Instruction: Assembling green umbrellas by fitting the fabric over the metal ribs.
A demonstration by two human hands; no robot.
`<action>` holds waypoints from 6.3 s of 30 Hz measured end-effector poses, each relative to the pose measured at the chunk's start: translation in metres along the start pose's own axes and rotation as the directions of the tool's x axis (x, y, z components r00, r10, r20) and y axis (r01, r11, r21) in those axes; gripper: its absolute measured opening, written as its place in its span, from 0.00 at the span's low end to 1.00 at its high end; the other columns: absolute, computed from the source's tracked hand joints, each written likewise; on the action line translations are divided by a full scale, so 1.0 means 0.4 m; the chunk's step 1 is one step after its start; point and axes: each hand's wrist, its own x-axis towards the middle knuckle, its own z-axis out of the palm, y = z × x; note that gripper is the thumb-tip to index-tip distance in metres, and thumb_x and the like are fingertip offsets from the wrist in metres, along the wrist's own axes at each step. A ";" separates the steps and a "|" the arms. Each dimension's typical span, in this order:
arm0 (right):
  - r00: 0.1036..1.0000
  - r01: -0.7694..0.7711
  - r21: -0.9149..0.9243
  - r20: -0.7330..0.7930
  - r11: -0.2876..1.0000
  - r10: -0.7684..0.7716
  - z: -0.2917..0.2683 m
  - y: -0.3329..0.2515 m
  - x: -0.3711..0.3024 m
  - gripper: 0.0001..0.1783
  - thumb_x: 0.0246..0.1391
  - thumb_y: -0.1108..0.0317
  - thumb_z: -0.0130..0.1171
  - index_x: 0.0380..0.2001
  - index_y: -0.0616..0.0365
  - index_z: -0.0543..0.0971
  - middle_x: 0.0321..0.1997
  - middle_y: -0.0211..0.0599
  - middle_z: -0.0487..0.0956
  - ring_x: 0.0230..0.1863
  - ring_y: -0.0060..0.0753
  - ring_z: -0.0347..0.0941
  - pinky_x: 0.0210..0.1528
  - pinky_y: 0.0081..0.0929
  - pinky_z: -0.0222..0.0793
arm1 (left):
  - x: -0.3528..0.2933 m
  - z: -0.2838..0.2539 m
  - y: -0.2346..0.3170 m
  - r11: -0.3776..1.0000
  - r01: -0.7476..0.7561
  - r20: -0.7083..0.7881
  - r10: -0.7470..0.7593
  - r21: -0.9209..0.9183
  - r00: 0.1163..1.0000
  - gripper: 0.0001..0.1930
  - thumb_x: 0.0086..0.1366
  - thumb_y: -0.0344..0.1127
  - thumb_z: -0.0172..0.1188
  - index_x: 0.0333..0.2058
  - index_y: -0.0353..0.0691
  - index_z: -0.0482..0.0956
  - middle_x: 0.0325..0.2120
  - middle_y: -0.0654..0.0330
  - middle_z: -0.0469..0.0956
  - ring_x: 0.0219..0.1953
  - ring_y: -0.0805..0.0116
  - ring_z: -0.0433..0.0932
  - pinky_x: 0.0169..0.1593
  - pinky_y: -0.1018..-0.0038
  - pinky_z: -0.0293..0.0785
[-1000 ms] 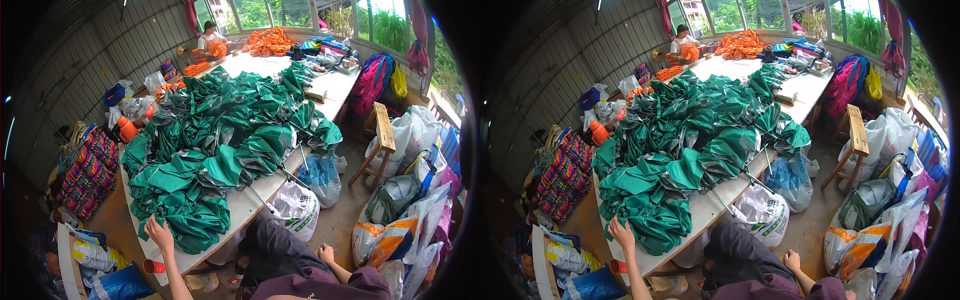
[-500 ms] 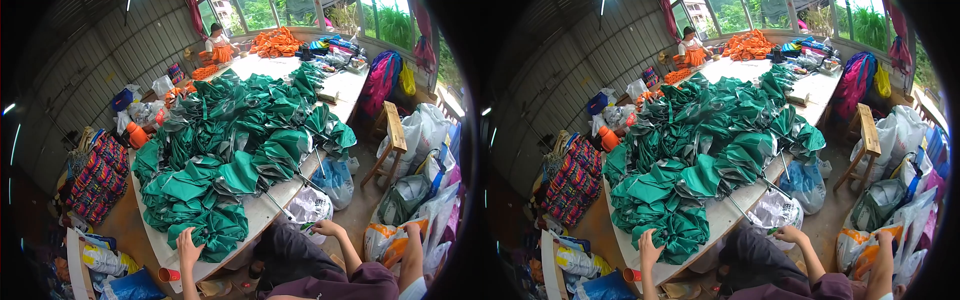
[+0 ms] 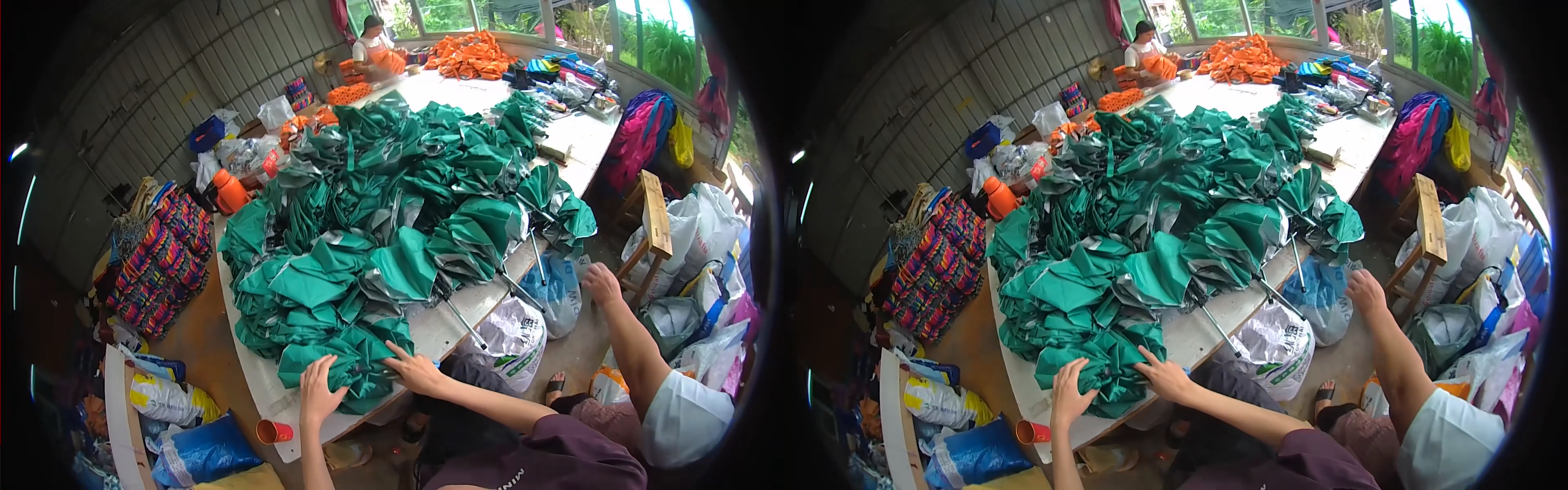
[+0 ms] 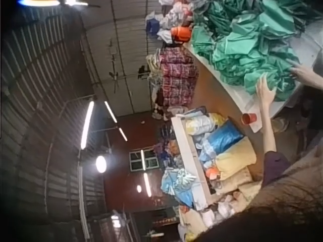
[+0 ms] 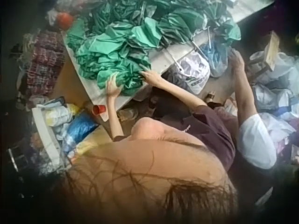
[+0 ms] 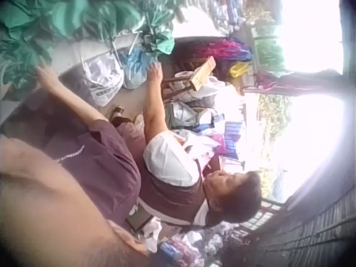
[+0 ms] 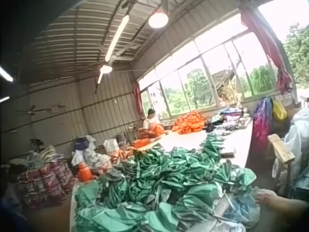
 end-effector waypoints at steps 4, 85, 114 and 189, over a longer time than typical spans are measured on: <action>0.999 0.032 -0.036 -0.034 0.999 -0.033 0.029 0.016 0.015 0.24 0.48 0.68 0.63 0.52 0.47 0.75 0.71 0.46 0.60 0.29 0.55 0.79 0.33 0.45 0.77 | 0.034 -0.028 -0.038 0.987 0.046 -0.105 -0.063 -0.153 0.992 0.30 0.53 0.30 0.65 0.57 0.40 0.69 0.55 0.53 0.72 0.57 0.51 0.69 0.61 0.61 0.62; 0.819 -0.505 0.863 0.486 -0.017 0.305 0.064 -0.055 -0.292 0.16 0.65 0.57 0.56 0.41 0.58 0.82 0.33 0.23 0.83 0.19 0.09 0.57 0.19 0.15 0.53 | -0.584 0.323 0.107 0.000 0.178 0.117 -0.753 -0.984 0.648 0.19 0.72 0.52 0.45 0.41 0.42 0.75 0.26 0.69 0.69 0.29 0.78 0.65 0.36 0.78 0.58; 0.810 -0.493 0.870 0.451 0.019 0.376 0.162 -0.096 -0.284 0.23 0.60 0.43 0.59 0.32 0.54 0.83 0.25 0.22 0.78 0.27 0.13 0.69 0.31 0.18 0.64 | -0.316 0.454 0.313 0.421 0.447 0.007 -0.722 -0.789 0.692 0.23 0.68 0.50 0.57 0.50 0.35 0.78 0.44 0.46 0.79 0.41 0.57 0.77 0.44 0.64 0.76; 0.955 -0.286 0.535 0.095 0.795 0.279 -0.077 -0.089 -0.466 0.10 0.62 0.68 0.54 0.36 0.67 0.72 0.22 0.57 0.73 0.27 0.62 0.72 0.28 0.42 0.66 | -0.284 0.213 0.403 0.996 -0.081 -0.151 0.073 -0.045 0.986 0.09 0.58 0.27 0.59 0.39 0.41 0.79 0.42 0.61 0.80 0.43 0.58 0.75 0.46 0.64 0.69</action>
